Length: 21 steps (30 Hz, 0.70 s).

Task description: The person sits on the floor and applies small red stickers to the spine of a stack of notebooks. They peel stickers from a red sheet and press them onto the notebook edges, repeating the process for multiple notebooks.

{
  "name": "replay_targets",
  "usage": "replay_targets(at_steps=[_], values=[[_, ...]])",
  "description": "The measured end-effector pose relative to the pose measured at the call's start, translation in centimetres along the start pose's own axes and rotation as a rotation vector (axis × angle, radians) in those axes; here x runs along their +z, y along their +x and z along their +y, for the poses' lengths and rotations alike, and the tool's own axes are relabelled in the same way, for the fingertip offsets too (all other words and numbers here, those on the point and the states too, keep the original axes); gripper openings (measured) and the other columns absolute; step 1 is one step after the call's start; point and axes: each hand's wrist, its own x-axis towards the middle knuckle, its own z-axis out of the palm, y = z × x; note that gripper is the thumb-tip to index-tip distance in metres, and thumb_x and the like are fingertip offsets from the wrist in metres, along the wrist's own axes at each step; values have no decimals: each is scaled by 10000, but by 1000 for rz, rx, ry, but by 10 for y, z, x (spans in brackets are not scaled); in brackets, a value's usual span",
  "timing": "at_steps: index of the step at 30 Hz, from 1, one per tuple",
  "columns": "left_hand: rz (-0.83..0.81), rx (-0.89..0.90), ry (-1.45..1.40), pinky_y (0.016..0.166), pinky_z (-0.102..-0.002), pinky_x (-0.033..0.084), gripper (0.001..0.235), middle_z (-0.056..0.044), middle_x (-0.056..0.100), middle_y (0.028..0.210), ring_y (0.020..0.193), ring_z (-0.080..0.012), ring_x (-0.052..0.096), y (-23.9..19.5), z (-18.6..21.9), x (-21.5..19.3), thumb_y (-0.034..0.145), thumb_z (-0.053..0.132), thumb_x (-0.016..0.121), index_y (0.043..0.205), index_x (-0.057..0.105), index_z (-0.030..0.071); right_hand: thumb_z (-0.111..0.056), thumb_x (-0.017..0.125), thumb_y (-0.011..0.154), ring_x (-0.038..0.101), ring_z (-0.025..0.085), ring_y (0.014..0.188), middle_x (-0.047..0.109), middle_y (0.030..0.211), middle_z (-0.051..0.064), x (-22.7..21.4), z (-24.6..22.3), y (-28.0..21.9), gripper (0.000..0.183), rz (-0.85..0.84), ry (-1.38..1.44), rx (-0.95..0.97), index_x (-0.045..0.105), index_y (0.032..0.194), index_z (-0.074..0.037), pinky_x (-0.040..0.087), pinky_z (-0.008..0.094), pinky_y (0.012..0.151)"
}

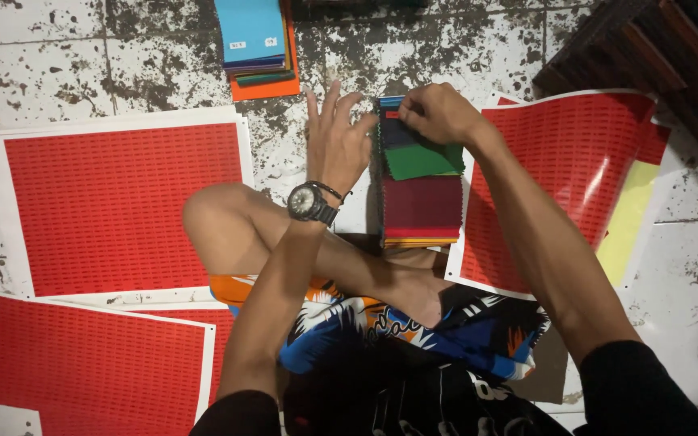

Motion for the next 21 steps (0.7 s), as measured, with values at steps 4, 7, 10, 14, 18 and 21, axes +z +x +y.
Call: replay_targets(at_steps=[4,7,10,14,18,21], values=[[-24,38,67,1196,-685,164,236,-133,563,1348,1459,-402,340,0,2,6,912,24,647,1036,774,179,-301,694,975,724,384,918,759,858,114,3,2,5,196,-2,5,18,775,992,-123,545,499,823],[28,146,110,1187,-732,132,241,-191,589,1404,1432,-449,384,0,-6,20,860,70,775,1056,785,210,-158,540,1097,617,190,617,671,794,81,-12,-23,-2,185,-151,29,28,651,964,-96,551,331,588],[7,157,162,1190,-735,94,375,-194,566,1438,1455,-455,335,-1,-2,18,898,11,683,1188,759,238,-167,541,1105,647,240,660,690,797,116,-16,-39,-9,230,-117,21,91,674,953,-56,565,385,626],[-79,145,319,1175,-761,45,458,-177,510,1524,1488,-460,283,0,-2,20,870,107,718,1277,708,317,-75,650,1048,686,244,570,730,797,177,-18,-45,-15,98,20,-37,112,713,1013,-9,613,314,508],[-11,177,282,1197,-741,50,459,-181,563,1457,1473,-445,326,1,0,18,866,55,711,1255,739,296,-131,828,933,717,309,673,750,846,154,-10,-29,-18,142,226,-193,-80,762,1000,-24,616,437,577],[46,172,130,1171,-759,121,388,-201,586,1404,1429,-455,372,4,1,19,797,-14,770,1122,783,196,-151,850,899,666,341,828,654,1040,180,-8,-23,-17,207,263,-197,-131,734,972,4,612,485,632]])
